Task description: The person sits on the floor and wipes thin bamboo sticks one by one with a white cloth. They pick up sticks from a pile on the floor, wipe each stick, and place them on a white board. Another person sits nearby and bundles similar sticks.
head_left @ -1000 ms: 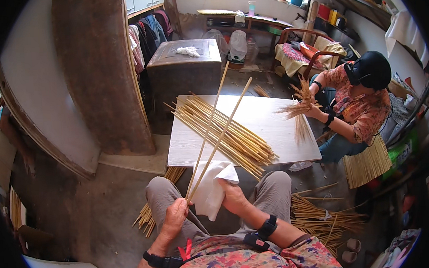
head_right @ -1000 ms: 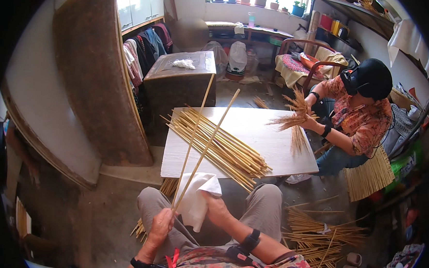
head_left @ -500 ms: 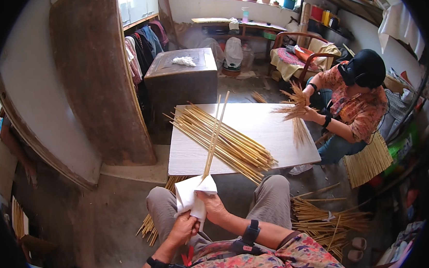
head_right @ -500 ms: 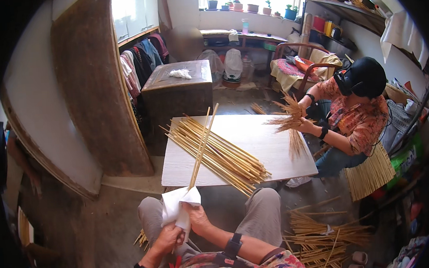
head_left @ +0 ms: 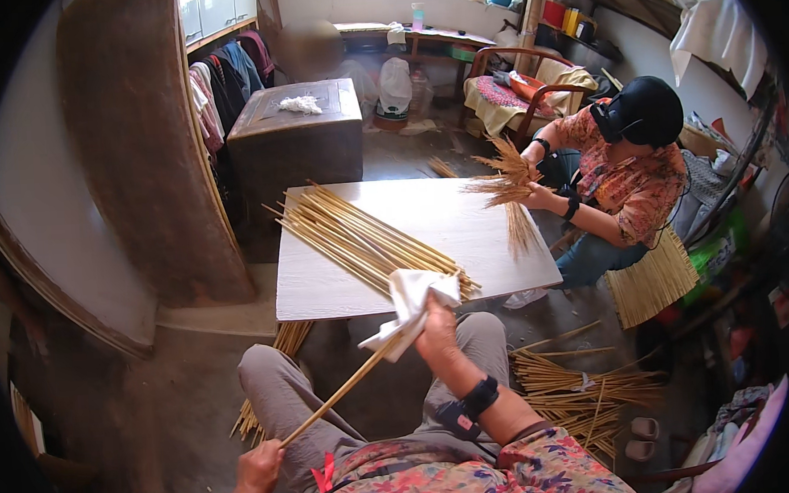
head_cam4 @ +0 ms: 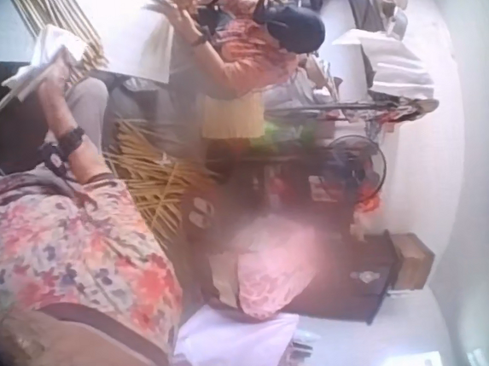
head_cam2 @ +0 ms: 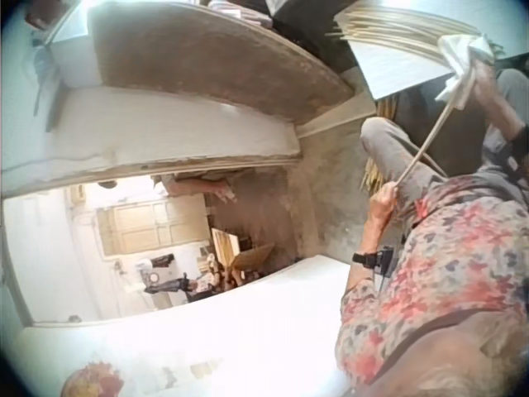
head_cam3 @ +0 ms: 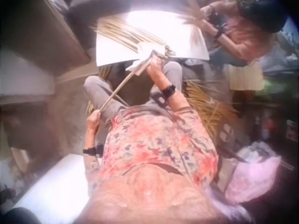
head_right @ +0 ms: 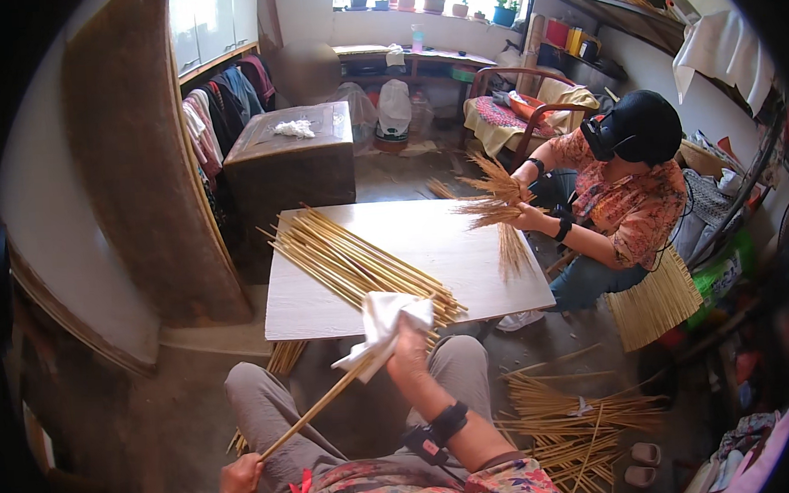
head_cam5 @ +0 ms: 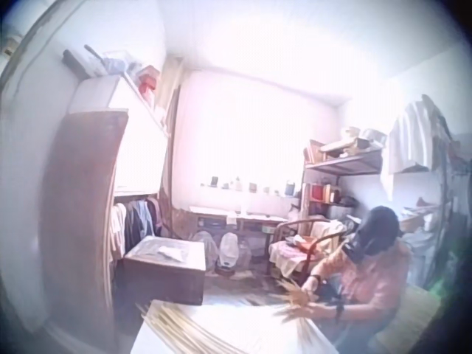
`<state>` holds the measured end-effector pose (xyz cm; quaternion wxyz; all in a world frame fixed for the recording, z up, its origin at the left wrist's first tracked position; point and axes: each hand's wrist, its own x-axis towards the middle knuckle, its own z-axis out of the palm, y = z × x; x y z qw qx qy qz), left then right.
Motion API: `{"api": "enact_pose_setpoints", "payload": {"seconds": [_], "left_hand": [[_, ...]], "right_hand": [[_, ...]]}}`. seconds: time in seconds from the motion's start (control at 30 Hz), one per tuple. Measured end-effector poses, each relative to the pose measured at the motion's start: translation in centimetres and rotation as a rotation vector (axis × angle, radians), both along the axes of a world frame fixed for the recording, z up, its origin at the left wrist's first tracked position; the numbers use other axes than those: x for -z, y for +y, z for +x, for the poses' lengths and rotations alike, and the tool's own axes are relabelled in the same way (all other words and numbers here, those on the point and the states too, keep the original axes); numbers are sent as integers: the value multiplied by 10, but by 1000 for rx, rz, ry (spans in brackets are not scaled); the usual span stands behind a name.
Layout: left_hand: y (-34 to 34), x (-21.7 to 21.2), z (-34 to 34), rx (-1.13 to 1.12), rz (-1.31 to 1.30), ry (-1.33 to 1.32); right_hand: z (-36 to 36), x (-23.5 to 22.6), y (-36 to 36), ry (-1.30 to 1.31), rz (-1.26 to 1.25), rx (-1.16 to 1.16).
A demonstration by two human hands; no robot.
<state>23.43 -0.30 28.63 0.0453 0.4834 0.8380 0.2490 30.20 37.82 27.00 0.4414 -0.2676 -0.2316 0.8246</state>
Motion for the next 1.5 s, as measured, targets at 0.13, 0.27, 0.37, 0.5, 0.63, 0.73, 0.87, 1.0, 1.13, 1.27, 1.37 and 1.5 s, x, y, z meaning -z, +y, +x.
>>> {"api": "enact_pose_setpoints", "payload": {"seconds": [0.13,0.27,0.37,0.5,0.63,0.73,0.87,1.0,1.13,1.27,1.37,1.5], "left_hand": [[-35,-5,-12,-3,-66,131],[-70,0,-28,-182,-32,151],[-60,11,-28,-264,146,85],[-21,21,-21,-313,279,-261],[37,10,-17,-299,330,-561],[75,-2,-15,-226,366,-530],[102,-5,-18,-151,396,-863],[112,-4,-16,-200,460,-1131],[121,-9,-9,-247,422,-1171],[131,3,-3,-238,315,-838],[133,10,6,-135,384,-465],[111,3,6,-124,246,-556]], "right_hand": [[23,-1,59,-30,-53,244],[70,-15,113,24,11,313],[76,-21,92,-32,106,249],[57,-25,30,-92,84,-36],[37,39,-10,-436,785,-314],[20,50,-39,-388,766,-433],[6,38,-64,-227,430,-539],[1,-2,-92,-176,127,-639],[-8,1,-109,-117,241,-643],[-22,3,-129,-168,87,-559],[-28,7,-127,-242,15,-475],[-34,-12,-107,-107,129,-406]]}}
